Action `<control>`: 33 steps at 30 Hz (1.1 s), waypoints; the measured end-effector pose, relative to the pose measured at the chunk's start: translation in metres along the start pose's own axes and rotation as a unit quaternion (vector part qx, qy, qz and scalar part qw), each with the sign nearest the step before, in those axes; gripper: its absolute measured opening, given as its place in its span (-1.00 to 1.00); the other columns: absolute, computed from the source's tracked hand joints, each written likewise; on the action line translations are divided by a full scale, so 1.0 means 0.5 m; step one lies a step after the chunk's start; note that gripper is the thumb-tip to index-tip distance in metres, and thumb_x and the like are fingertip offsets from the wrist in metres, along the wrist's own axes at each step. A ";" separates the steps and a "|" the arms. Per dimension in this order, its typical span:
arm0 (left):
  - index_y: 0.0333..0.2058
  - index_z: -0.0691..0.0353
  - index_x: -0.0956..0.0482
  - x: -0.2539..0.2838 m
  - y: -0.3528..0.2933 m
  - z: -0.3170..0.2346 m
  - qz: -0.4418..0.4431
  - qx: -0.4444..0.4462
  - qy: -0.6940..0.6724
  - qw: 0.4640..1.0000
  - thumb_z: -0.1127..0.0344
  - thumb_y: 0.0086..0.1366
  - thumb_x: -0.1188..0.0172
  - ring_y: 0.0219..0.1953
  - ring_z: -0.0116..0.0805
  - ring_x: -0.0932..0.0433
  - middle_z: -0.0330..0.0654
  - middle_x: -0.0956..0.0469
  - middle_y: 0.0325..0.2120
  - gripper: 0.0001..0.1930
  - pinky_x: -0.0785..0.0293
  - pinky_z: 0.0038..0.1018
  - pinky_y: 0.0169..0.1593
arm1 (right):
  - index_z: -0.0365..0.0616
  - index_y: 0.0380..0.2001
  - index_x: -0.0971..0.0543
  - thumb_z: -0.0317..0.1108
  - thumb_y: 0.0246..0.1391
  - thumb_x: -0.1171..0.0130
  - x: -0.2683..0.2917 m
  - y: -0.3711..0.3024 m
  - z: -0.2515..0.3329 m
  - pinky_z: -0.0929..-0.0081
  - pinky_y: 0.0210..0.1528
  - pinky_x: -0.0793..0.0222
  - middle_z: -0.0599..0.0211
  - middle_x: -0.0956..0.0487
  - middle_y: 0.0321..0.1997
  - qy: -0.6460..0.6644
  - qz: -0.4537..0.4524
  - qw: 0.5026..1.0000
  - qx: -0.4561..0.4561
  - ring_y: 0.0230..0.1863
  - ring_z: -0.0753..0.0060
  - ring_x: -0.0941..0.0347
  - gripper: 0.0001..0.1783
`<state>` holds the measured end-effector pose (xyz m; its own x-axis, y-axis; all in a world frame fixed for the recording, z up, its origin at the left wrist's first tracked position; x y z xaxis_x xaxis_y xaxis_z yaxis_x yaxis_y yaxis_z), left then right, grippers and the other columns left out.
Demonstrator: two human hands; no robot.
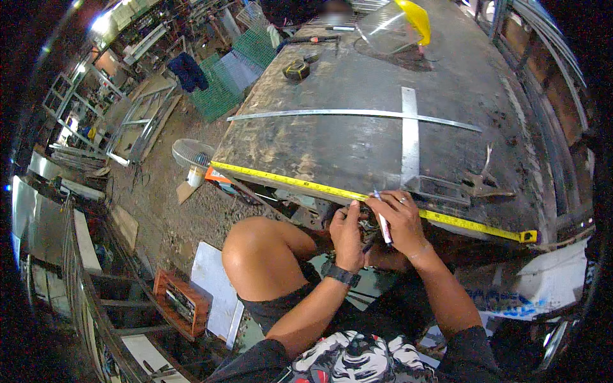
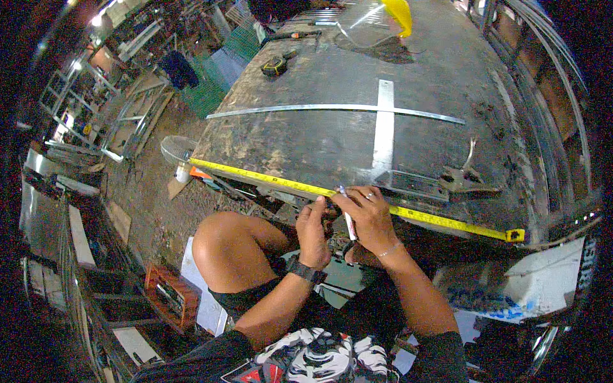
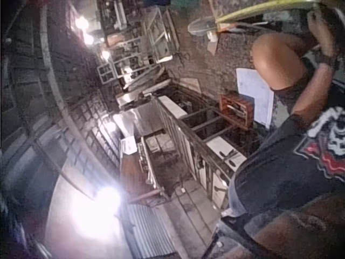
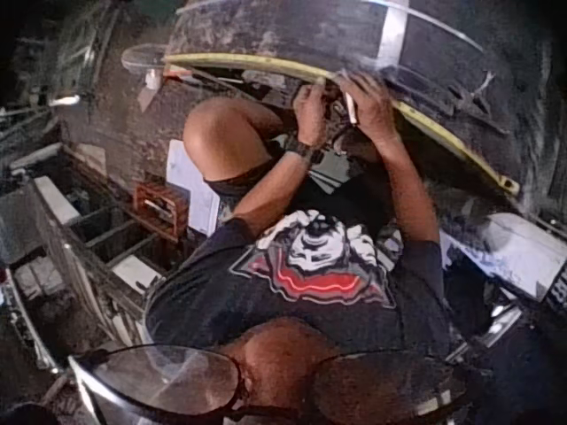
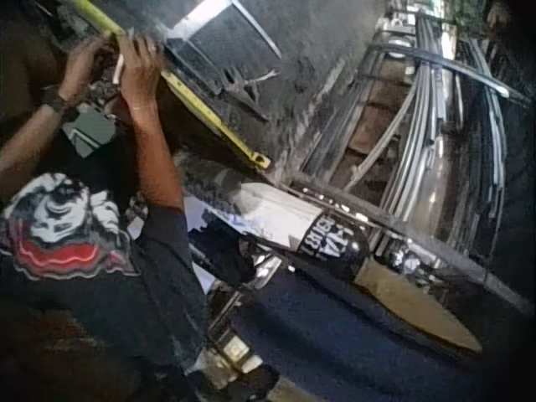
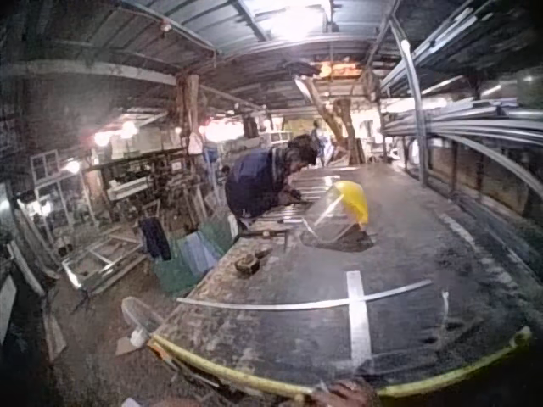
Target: The person measures and marks metal bars on a workbench using a tape measure and a marker. They align the tape measure along the bars, make marks at specific intervals, and reposition the tools to continue marking along the length of the metal pieces.
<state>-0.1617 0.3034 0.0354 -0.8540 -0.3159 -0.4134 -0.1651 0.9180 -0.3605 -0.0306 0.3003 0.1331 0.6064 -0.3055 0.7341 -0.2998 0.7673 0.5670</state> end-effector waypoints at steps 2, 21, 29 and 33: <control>-0.29 0.26 -0.57 0.009 0.023 0.004 -0.032 0.002 -0.024 0.999 0.11 0.46 -0.24 -0.41 -0.57 -0.44 -0.34 -0.55 -0.44 -0.70 -0.39 -0.55 -0.27 | -0.12 -0.03 -0.64 -0.02 -0.11 -0.34 0.002 0.001 0.003 0.04 0.16 -0.37 0.16 -0.66 -0.02 0.029 0.002 1.000 0.002 0.08 0.00 -0.54 -0.42; 0.05 0.27 -0.38 0.097 0.037 -0.060 -0.096 -0.120 0.047 0.987 0.47 0.41 -0.20 -0.19 -0.54 -0.45 -0.26 -0.48 -0.20 -0.71 -0.43 -0.58 -0.11 | -0.12 -0.13 -0.65 -0.58 -0.07 -0.35 0.010 0.028 0.010 0.12 0.06 -0.41 0.19 -0.72 -0.10 0.032 -0.016 0.999 -0.016 -0.06 0.07 -0.60 -0.65; 0.38 0.28 -0.19 0.104 0.025 -0.210 -0.011 -0.223 0.307 0.925 0.50 0.32 -0.16 -0.12 -0.32 -0.53 -0.08 -0.53 -0.11 -0.34 -0.53 -0.39 -0.05 | -0.10 -0.07 -0.64 0.27 -0.19 -0.39 -0.008 0.003 -0.011 0.02 0.14 -0.34 0.18 -0.68 -0.04 0.037 -0.004 0.999 -0.007 0.04 0.02 -0.55 -0.25; 0.32 0.32 -0.36 0.090 -0.018 -0.305 0.172 -0.172 0.491 0.837 0.39 0.42 -0.13 0.20 -0.13 -0.51 0.10 -0.55 0.15 -0.49 -0.39 -0.30 0.28 | -0.08 -0.06 -0.64 0.23 -0.20 -0.42 -0.008 0.001 -0.010 0.02 0.15 -0.33 0.19 -0.67 -0.05 0.038 -0.012 0.999 -0.002 0.03 0.02 -0.55 -0.27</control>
<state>-0.2740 0.3175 0.1477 -0.8458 0.1747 0.5042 0.1852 0.9823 -0.0297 -0.0295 0.3045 0.1288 0.6677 -0.2800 0.6898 -0.2813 0.7629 0.5820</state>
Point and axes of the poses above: each hand's wrist, its own y-axis towards the middle knuckle, its own x-axis out of the back of the hand, z = x × y, the point moved 9 cm from there along y, towards the middle knuckle
